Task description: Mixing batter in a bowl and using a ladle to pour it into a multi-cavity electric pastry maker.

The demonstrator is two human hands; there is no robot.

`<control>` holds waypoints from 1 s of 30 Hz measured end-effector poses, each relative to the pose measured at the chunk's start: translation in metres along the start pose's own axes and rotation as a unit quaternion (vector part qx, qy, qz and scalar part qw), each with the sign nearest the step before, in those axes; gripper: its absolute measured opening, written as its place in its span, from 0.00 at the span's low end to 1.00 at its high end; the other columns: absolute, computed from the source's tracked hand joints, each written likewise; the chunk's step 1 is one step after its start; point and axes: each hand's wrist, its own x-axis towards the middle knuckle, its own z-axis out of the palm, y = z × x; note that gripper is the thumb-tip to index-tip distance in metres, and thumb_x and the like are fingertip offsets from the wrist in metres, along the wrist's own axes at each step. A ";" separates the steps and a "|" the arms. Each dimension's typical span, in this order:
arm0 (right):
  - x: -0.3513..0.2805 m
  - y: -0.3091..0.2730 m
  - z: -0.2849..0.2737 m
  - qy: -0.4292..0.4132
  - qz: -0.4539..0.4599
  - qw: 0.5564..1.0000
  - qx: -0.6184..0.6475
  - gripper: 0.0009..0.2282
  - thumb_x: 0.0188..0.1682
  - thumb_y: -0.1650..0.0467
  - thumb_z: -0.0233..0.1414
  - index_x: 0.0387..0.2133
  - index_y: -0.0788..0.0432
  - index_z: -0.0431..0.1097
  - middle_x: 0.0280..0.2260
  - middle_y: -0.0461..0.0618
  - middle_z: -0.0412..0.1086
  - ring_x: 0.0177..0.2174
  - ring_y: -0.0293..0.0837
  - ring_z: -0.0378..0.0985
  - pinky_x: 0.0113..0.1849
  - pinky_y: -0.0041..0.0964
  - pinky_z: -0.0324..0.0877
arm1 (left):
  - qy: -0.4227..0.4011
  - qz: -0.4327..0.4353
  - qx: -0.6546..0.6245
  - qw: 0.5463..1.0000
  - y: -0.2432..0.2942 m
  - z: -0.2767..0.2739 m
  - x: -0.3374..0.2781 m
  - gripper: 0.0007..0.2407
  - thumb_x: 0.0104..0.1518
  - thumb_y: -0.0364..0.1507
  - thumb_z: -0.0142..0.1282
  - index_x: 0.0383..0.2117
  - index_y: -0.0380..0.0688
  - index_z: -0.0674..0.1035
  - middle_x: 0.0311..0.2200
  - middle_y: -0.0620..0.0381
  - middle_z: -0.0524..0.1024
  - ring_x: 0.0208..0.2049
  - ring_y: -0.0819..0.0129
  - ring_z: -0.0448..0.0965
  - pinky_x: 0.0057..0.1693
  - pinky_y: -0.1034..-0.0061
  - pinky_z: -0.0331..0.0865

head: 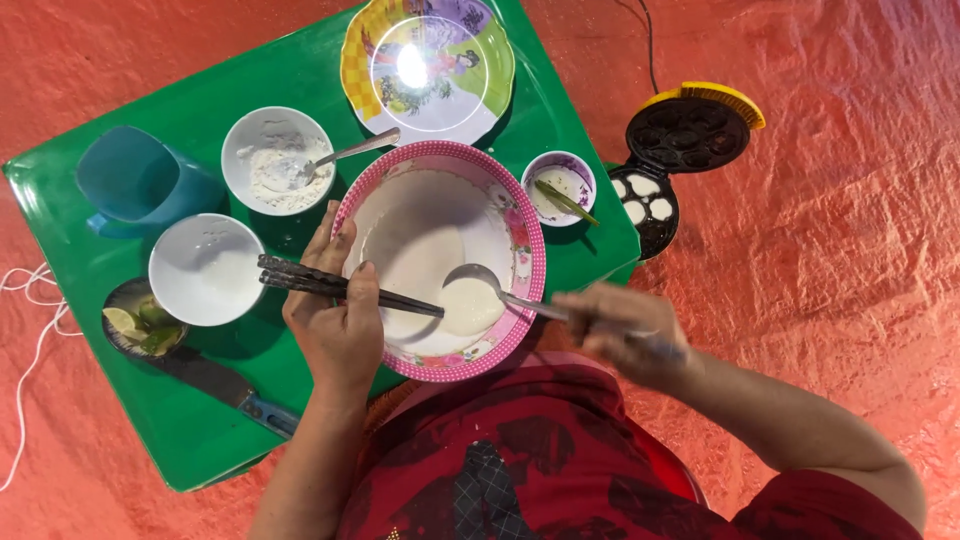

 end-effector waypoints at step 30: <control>0.093 -0.046 -0.001 0.075 -0.058 0.995 -0.043 0.16 0.54 0.65 0.53 0.40 0.71 0.76 0.19 0.55 0.73 0.17 0.43 0.78 0.21 0.34 0.76 | 0.070 -0.114 -0.056 0.989 -0.055 -0.017 -0.065 0.13 0.64 0.23 0.52 0.53 0.33 0.79 0.54 0.33 0.75 0.60 0.34 0.71 0.64 0.46 0.64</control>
